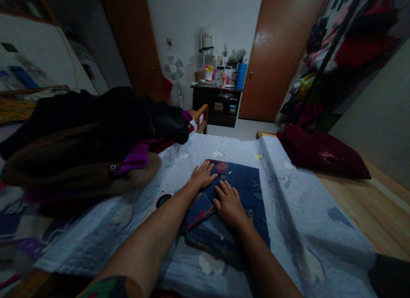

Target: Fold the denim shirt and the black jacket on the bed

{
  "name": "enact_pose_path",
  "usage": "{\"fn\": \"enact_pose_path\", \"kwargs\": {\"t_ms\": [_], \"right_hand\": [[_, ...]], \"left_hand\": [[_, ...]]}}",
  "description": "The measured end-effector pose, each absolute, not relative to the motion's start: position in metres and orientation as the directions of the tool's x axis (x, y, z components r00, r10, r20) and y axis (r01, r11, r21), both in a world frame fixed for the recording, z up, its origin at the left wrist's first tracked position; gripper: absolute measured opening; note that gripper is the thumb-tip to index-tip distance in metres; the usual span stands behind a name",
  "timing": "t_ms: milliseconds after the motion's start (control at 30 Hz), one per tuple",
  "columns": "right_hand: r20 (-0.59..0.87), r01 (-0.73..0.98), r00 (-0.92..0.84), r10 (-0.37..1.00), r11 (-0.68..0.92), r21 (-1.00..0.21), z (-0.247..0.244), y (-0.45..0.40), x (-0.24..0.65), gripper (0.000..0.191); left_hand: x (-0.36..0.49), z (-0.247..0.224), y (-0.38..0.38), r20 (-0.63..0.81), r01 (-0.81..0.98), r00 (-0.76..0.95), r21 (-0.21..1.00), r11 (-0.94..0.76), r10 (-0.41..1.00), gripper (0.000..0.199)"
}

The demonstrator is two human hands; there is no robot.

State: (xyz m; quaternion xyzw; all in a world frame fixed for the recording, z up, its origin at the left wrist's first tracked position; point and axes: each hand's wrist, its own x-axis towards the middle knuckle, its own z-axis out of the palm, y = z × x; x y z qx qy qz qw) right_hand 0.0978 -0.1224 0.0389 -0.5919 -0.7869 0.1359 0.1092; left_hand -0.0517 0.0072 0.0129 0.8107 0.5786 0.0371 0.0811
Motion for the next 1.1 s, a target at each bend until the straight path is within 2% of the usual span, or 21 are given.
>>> {"fn": "enact_pose_path", "kwargs": {"t_ms": [167,500,700,933,1100], "right_hand": [[0.019,0.906,-0.264,0.964,0.255,-0.338,0.037,-0.123,0.097,0.053],[0.027,0.906,-0.263,0.965,0.256,-0.337,0.038,-0.123,0.097,0.052],[0.005,0.909,-0.264,0.965,0.250,-0.332,0.039,-0.123,0.097,0.053],[-0.007,0.910,-0.267,0.964,0.249,-0.330,0.037,-0.122,0.098,0.054],[0.001,0.909,-0.264,0.964,0.249,-0.335,0.036,-0.122,0.098,0.054]], "left_hand": [[-0.050,0.017,0.017,-0.039,0.932,0.332,0.166,-0.322,0.942,0.070],[-0.034,0.028,0.028,0.062,0.953,0.252,0.159,-0.259,0.966,0.060],[-0.023,0.028,0.037,0.085,0.904,0.373,0.192,-0.382,0.924,0.048],[-0.021,0.008,0.050,0.032,0.907,0.351,0.236,-0.348,0.936,0.064],[-0.025,0.003,0.059,0.023,0.901,0.354,0.259,-0.348,0.935,0.061]]}}
